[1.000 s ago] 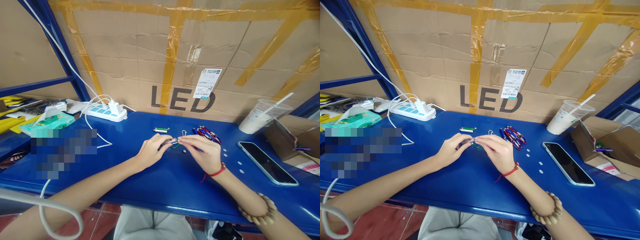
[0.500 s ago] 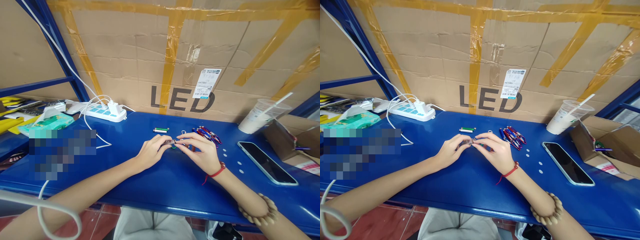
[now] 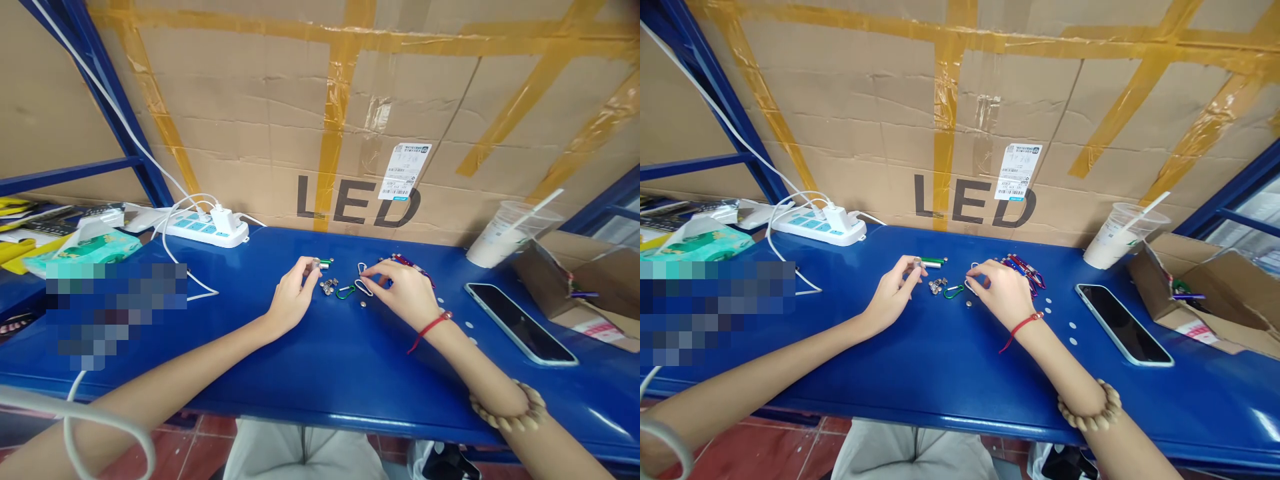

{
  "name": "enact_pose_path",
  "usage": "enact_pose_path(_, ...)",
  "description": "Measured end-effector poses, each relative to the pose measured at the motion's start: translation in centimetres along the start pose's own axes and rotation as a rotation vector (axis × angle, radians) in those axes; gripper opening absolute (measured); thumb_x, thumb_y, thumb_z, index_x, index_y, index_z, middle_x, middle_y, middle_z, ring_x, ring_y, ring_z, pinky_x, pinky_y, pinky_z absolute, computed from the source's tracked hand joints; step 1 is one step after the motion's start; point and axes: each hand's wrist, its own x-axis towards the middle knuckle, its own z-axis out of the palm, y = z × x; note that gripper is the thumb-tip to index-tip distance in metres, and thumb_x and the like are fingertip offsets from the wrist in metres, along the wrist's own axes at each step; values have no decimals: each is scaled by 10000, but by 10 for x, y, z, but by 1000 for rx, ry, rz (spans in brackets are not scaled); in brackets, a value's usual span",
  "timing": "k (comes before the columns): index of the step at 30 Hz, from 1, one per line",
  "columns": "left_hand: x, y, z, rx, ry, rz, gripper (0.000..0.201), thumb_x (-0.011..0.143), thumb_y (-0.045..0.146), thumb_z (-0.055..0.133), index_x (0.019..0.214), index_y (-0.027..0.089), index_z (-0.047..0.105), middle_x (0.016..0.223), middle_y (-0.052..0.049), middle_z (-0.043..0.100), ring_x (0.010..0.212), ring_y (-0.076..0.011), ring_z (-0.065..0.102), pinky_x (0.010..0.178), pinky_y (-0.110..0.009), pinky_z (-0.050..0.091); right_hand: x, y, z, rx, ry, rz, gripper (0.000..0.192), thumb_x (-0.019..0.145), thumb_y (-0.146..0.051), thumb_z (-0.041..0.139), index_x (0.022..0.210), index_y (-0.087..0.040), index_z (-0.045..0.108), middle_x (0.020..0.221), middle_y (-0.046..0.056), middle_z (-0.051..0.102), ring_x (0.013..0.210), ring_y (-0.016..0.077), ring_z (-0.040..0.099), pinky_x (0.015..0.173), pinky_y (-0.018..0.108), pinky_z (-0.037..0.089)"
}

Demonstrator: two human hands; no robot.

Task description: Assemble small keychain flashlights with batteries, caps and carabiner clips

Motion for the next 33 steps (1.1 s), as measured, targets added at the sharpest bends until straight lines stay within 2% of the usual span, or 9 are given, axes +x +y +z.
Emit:
enact_pose_path(3, 0, 1, 0, -15, 6, 0, 272, 889, 413, 326, 853, 202, 495, 863, -14, 593, 777, -131, 554, 555, -195, 410, 0, 3, 3, -2, -94, -8, 126, 800, -282, 576, 754, -246, 688, 785, -19, 660, 594, 95, 588, 461, 189, 356)
enact_pose_path(7, -1, 2, 0, -52, 17, 10, 274, 889, 412, 329, 828, 199, 488, 805, -4, 567, 738, -121, 538, 542, -186, 398, 0, 4, 5, 11, -122, -13, 136, 822, -296, 554, 818, -249, 681, 849, -9, 656, 639, 110, 601, 507, 208, 407)
enact_pose_path(11, -2, 0, 0, -94, 23, 20, 260, 896, 396, 314, 853, 199, 479, 781, 3, 553, 682, -108, 521, 538, -186, 391, -2, 2, 11, 42, -106, -128, 241, 872, -340, 470, 1010, -244, 642, 1026, 44, 626, 896, 176, 594, 722, 278, 470)
enact_pose_path(14, -1, -1, 1, -107, 21, 44, 236, 900, 364, 313, 896, 201, 484, 783, 5, 548, 666, -102, 512, 552, -189, 395, -4, -2, 21, 40, -168, -233, 325, 901, -359, 410, 1171, -253, 556, 1152, 69, 571, 1055, 209, 522, 881, 369, 418)
enact_pose_path(19, -2, 1, 4, -112, -18, 37, 208, 885, 345, 357, 852, 194, 496, 770, 5, 564, 681, -105, 531, 614, -202, 420, -5, -6, 33, 57, -285, -276, 369, 922, -361, 359, 1255, -264, 482, 1257, 71, 515, 1146, 212, 466, 937, 411, 369)
enact_pose_path(22, -3, 2, 5, -121, -23, 36, 212, 883, 349, 363, 880, 198, 512, 774, 5, 580, 692, -108, 543, 631, -204, 426, -5, -7, 34, 86, -280, -309, 351, 925, -341, 354, 1226, -256, 514, 1242, 68, 539, 1145, 206, 475, 943, 413, 359)
enact_pose_path(29, -5, 0, 6, -122, -36, 42, 226, 885, 357, 365, 874, 203, 530, 766, 17, 597, 686, -101, 548, 614, -190, 410, -5, -5, 35, 104, -137, -369, 275, 908, -284, 400, 1005, -245, 654, 1026, 53, 665, 991, 206, 577, 873, 403, 379)
enact_pose_path(33, -6, 0, 6, -134, -38, 68, 230, 885, 362, 368, 859, 194, 524, 727, 21, 578, 641, -90, 532, 586, -183, 394, -4, -7, 34, 126, -68, -376, 229, 886, -281, 455, 874, -252, 682, 916, 23, 695, 888, 185, 613, 826, 375, 384)
